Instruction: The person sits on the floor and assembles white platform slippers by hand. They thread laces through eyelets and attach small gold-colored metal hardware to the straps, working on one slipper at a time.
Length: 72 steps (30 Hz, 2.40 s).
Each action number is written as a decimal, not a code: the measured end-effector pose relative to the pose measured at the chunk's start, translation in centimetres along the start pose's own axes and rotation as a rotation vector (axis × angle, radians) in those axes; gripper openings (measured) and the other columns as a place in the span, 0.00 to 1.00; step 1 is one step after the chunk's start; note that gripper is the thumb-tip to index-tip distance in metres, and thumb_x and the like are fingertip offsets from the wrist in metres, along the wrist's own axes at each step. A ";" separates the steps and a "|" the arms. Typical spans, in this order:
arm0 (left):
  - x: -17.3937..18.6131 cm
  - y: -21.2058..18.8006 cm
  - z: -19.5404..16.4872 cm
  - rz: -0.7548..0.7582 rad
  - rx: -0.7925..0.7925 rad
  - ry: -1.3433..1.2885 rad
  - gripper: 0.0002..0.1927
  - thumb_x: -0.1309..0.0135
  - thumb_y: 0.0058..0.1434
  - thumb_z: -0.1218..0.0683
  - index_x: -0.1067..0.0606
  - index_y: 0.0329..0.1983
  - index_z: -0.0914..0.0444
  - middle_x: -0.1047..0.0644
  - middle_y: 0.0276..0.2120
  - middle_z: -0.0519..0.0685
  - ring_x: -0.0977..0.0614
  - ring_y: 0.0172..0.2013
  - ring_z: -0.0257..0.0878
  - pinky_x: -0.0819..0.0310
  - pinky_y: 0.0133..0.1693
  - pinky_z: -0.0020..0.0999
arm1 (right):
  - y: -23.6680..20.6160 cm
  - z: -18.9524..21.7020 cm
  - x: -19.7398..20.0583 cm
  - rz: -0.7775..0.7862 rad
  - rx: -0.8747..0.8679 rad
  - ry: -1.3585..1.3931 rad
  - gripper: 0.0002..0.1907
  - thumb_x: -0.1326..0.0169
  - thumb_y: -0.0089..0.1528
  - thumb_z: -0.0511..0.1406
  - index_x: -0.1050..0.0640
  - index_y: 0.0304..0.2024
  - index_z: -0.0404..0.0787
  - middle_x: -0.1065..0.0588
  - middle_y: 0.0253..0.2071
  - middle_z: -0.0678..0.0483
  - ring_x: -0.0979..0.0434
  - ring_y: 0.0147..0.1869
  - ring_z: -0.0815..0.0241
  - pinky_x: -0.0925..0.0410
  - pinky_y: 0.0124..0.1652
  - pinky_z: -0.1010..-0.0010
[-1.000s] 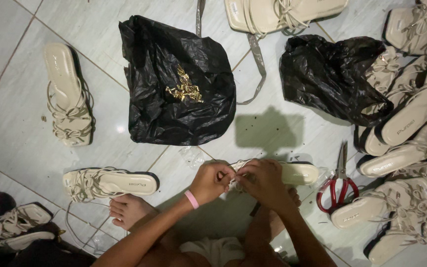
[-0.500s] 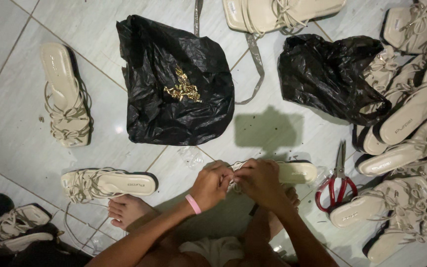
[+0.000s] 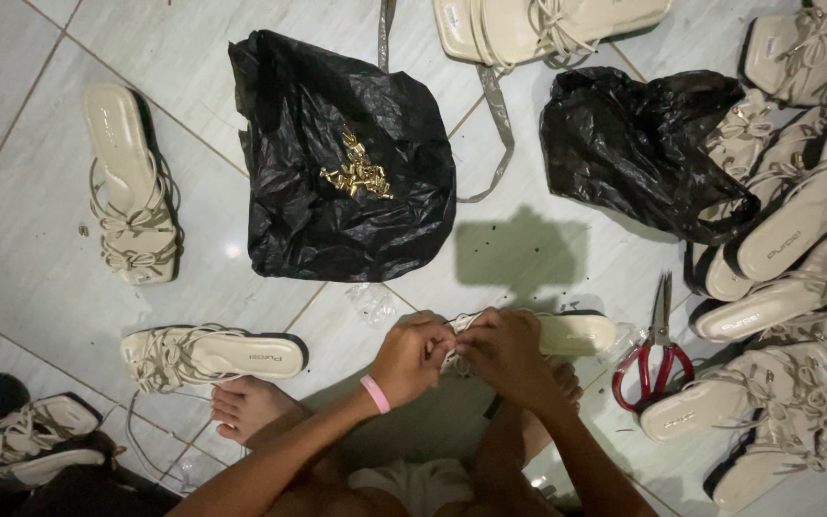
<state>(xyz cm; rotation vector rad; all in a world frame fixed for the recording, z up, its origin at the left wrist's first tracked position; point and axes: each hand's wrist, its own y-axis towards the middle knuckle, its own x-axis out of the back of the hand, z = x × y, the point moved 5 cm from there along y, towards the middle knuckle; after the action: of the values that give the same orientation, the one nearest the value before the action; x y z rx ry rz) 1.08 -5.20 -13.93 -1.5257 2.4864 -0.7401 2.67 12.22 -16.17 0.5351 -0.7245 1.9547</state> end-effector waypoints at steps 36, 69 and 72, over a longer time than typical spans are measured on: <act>-0.6 -0.1 2.0 0.003 0.039 0.003 0.04 0.38 0.59 0.62 0.15 0.36 0.66 0.16 0.27 0.53 0.18 0.22 0.35 0.25 0.27 0.31 | -2.2 3.0 -1.0 -0.195 -0.052 -0.189 0.08 0.41 0.57 0.38 0.20 0.39 0.43 0.23 0.42 0.55 0.26 0.51 0.52 0.45 0.60 0.49; 0.3 1.0 -0.1 0.157 -0.805 0.670 0.14 0.43 0.54 0.62 0.20 0.43 0.56 0.22 0.47 0.43 0.17 0.38 0.42 0.21 0.41 0.38 | -2.1 1.7 -1.0 -0.125 -0.144 -0.061 0.10 0.44 0.60 0.38 0.19 0.41 0.44 0.23 0.46 0.55 0.26 0.55 0.55 0.47 0.62 0.52; 0.4 0.9 0.2 0.161 -0.781 0.667 0.17 0.42 0.50 0.63 0.20 0.43 0.57 0.22 0.46 0.44 0.17 0.36 0.44 0.21 0.38 0.38 | -2.0 1.6 -1.0 -0.108 -0.136 -0.044 0.10 0.46 0.60 0.38 0.19 0.41 0.44 0.23 0.46 0.56 0.26 0.55 0.55 0.47 0.62 0.51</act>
<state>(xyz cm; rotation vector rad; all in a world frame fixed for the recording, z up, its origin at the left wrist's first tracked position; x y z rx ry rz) 0.20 -5.26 -14.47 -1.3596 3.6586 -0.2595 5.00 11.29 -15.11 0.5245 -0.8329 1.7844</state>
